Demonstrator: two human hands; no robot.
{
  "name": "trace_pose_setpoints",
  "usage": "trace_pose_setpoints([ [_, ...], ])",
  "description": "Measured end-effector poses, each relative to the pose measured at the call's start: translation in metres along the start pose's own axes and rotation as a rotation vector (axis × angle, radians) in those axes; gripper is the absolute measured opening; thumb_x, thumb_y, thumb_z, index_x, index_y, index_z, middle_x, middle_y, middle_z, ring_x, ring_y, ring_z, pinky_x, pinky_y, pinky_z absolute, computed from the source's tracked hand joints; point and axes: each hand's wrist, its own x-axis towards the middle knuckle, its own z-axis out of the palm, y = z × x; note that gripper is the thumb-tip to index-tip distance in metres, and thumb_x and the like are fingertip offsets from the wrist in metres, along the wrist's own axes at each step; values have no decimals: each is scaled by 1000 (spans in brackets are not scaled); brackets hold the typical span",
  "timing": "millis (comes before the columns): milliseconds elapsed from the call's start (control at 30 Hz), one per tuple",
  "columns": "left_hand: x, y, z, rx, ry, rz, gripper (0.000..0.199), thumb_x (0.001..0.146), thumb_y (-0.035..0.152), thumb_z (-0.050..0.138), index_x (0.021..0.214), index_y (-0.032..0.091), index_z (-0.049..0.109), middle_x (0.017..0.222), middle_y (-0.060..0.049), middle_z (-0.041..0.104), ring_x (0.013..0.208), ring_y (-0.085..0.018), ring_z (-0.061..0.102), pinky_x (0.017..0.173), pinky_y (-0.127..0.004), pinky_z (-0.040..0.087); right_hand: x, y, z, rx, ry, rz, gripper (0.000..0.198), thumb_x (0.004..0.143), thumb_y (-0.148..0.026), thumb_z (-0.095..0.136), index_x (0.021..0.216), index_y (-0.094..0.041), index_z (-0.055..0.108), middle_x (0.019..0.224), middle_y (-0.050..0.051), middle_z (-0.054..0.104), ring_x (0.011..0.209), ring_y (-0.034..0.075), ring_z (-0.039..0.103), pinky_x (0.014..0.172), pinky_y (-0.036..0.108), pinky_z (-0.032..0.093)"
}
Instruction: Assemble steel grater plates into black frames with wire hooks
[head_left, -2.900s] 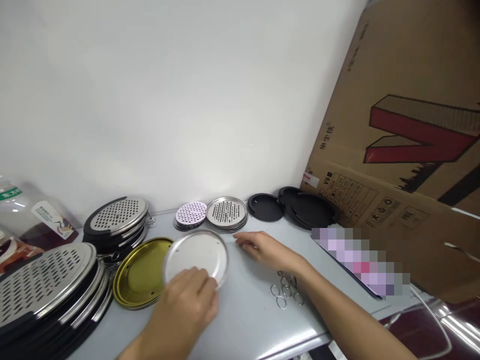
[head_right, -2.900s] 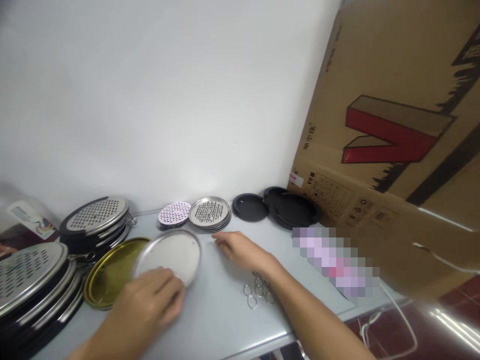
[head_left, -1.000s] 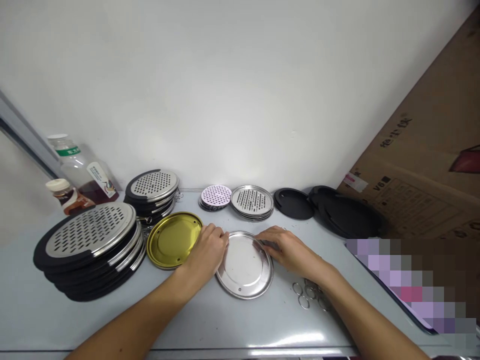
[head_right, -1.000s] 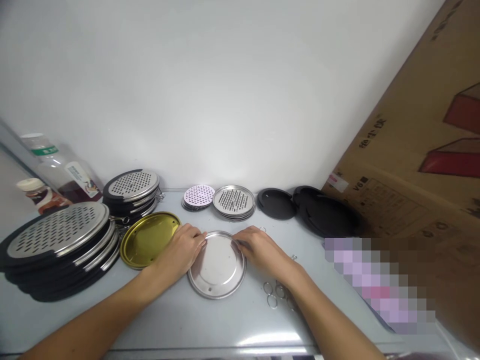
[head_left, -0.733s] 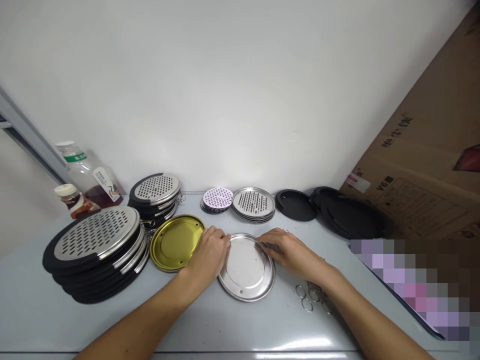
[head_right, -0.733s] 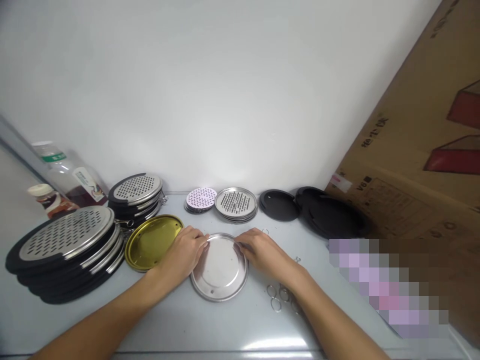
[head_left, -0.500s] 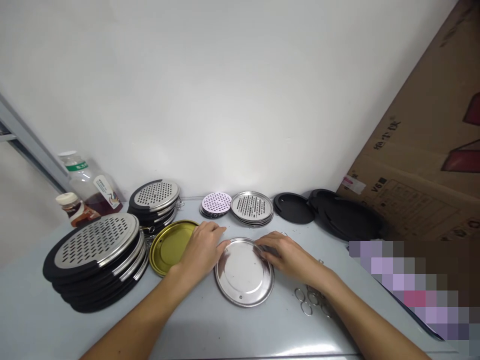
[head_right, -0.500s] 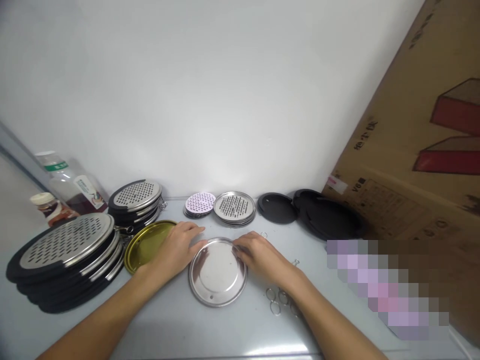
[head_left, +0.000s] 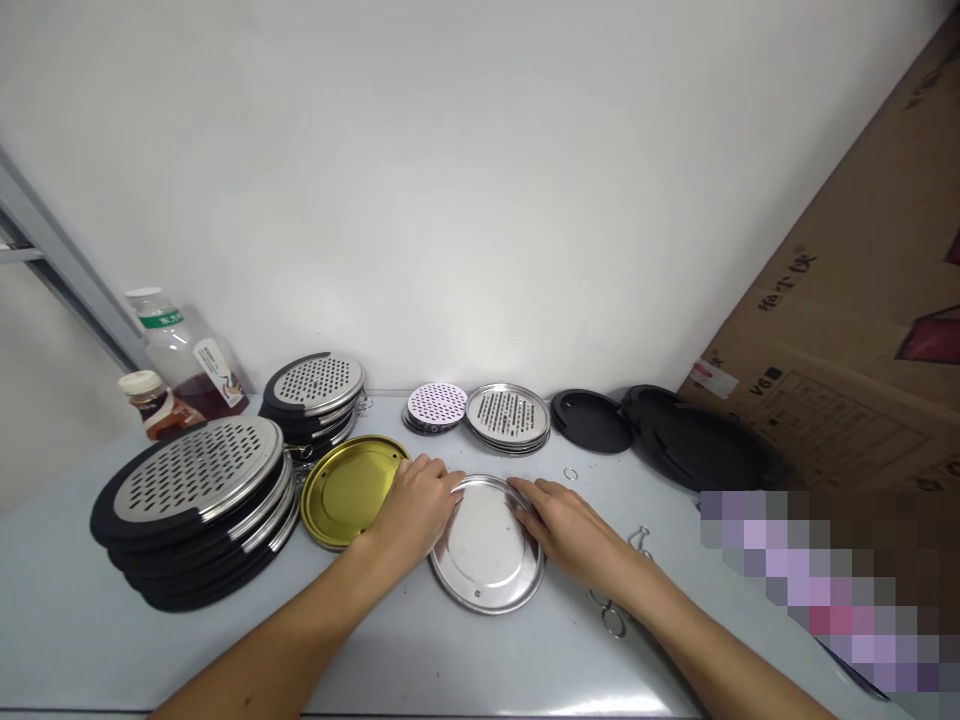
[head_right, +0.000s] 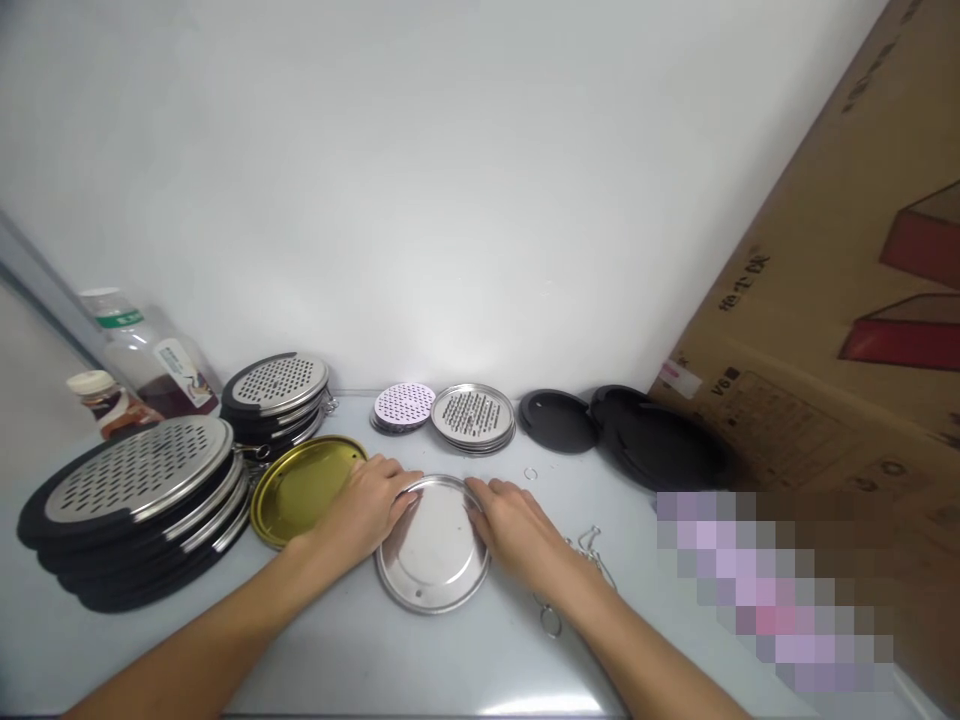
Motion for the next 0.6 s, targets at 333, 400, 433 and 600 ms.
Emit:
trace_pose_setpoints([
  [333, -5, 2, 3, 50, 9, -15, 24, 93, 18, 50, 110, 22, 68, 92, -9, 66, 91, -29, 56, 79, -42, 38, 0, 1, -2, 126, 4, 38, 43, 93, -28, 50, 136, -25, 51, 106, 9, 64, 100, 26, 58, 86, 36, 44],
  [400, -5, 2, 3, 55, 11, -13, 24, 94, 18, 49, 109, 22, 67, 92, -9, 66, 92, -29, 55, 80, -42, 38, 1, 1, -2, 139, 9, 46, 41, 93, -27, 50, 134, -24, 52, 106, 9, 65, 102, 26, 57, 87, 37, 44],
  [433, -5, 3, 2, 57, 12, -11, 24, 94, 18, 49, 110, 22, 67, 92, -10, 66, 92, -29, 55, 80, -42, 38, 1, 0, -2, 138, 13, 45, 41, 93, -26, 49, 134, -23, 53, 107, 9, 65, 103, 27, 57, 88, 37, 44],
  [600, -5, 3, 3, 65, 10, -4, 26, 97, 20, 45, 109, 21, 67, 91, -10, 66, 92, -29, 55, 80, -43, 37, 2, -3, 3, 27, 23, -4, 39, 98, -22, 38, 135, -18, 52, 102, 12, 63, 96, 26, 57, 84, 36, 44],
])
